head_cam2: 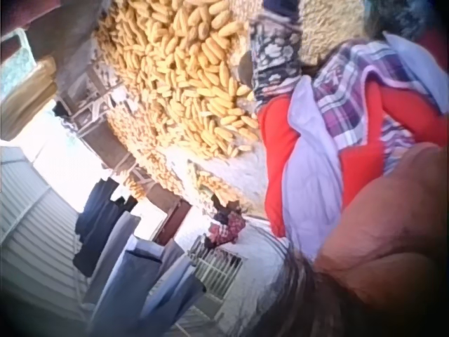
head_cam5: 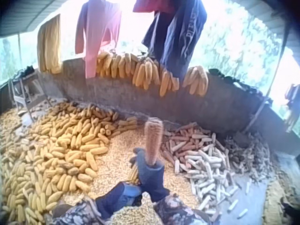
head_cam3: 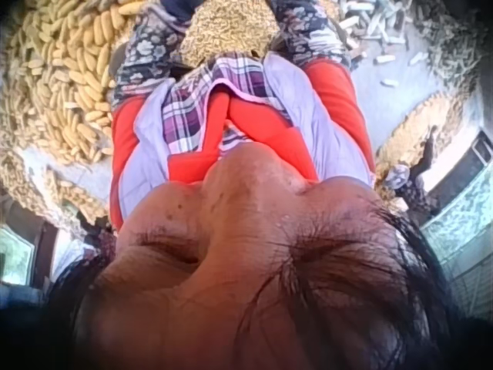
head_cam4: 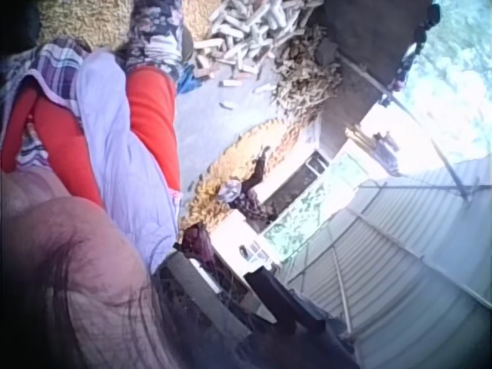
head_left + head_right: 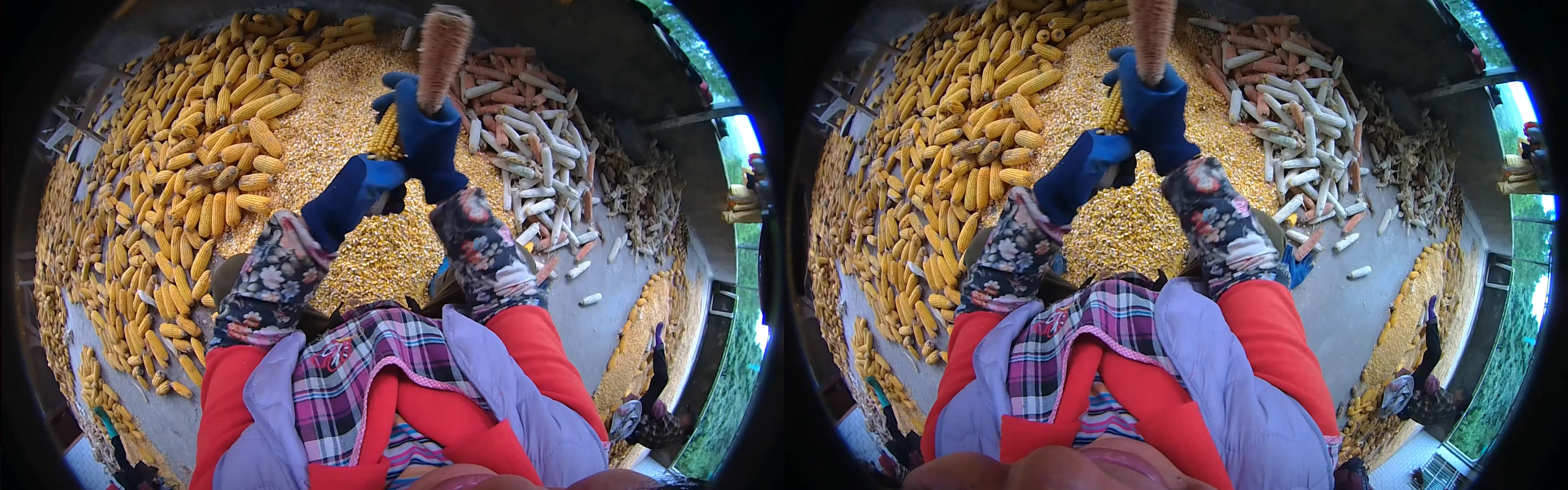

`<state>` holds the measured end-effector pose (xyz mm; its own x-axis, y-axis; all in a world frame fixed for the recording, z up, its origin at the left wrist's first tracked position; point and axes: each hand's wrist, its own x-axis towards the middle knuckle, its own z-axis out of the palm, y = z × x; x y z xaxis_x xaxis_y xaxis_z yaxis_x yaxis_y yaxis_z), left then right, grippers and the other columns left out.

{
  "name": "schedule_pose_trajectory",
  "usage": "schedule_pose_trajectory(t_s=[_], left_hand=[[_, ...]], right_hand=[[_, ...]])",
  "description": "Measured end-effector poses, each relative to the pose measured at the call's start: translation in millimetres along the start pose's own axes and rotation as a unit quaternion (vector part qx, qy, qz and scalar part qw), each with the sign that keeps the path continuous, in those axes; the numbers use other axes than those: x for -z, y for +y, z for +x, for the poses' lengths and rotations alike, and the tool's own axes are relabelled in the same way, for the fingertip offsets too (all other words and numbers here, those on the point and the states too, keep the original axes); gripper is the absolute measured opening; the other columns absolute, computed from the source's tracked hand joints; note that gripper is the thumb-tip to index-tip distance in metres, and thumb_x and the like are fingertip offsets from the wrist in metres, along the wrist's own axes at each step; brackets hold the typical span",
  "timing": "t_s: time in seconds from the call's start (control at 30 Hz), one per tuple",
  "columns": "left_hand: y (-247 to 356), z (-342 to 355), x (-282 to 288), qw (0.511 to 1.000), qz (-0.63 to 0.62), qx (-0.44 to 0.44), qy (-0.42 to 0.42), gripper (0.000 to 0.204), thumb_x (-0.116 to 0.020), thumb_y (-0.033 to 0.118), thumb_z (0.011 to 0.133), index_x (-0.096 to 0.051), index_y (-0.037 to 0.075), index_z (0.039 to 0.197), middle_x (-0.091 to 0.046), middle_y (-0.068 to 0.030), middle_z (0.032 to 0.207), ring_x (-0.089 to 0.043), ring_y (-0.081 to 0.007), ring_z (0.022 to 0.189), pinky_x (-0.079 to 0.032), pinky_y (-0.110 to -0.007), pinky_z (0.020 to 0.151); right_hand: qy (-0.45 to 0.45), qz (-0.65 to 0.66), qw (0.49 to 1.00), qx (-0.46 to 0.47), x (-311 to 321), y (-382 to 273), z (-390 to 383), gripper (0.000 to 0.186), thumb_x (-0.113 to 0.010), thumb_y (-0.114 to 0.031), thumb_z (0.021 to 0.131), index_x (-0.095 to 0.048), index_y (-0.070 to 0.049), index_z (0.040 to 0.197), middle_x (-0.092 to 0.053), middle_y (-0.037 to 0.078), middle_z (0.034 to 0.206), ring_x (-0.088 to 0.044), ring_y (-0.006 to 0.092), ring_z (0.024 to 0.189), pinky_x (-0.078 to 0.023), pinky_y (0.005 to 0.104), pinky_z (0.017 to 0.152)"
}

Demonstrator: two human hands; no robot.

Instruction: The person sits among piles of corn and uses a handheld corn sheller to remove kernels from cobs one by one. Kernels fall into a central pile while stripped cobs are tossed aside.

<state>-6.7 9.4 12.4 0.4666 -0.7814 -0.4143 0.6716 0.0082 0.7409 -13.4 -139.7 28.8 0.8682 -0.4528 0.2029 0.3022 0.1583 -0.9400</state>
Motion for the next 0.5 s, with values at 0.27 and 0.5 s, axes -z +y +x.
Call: schedule_pose_trajectory(t_s=[0.27,0.5], left_hand=[[6,16,-3,0.961,0.19,-0.133,0.148,0.038,-0.072,0.035,0.096,-0.063,0.003,0.114,-0.064,-0.0044,0.078,-0.062,-0.0151,0.066,-0.05,-0.03,0.063],[-10,35,-9,0.97,-0.2,-0.075,0.115,0.041,-0.073,0.018,0.093,-0.056,0.005,0.128,-0.07,-0.0119,0.109,-0.07,-0.024,0.09,-0.057,-0.033,0.077]], right_hand=[[-0.039,0.099,0.992,-0.074,0,-13,9,0.035,-0.065,-0.023,0.101,-0.067,-0.002,0.129,-0.074,0.01,0.111,-0.07,0.017,0.098,-0.055,0.0338,0.09],[0.057,0.001,0.998,0.027,-22,24,-4,0.033,-0.068,-0.012,0.098,-0.065,0.001,0.129,-0.073,0.007,0.108,-0.066,0.0111,0.091,-0.054,0.0291,0.078]])
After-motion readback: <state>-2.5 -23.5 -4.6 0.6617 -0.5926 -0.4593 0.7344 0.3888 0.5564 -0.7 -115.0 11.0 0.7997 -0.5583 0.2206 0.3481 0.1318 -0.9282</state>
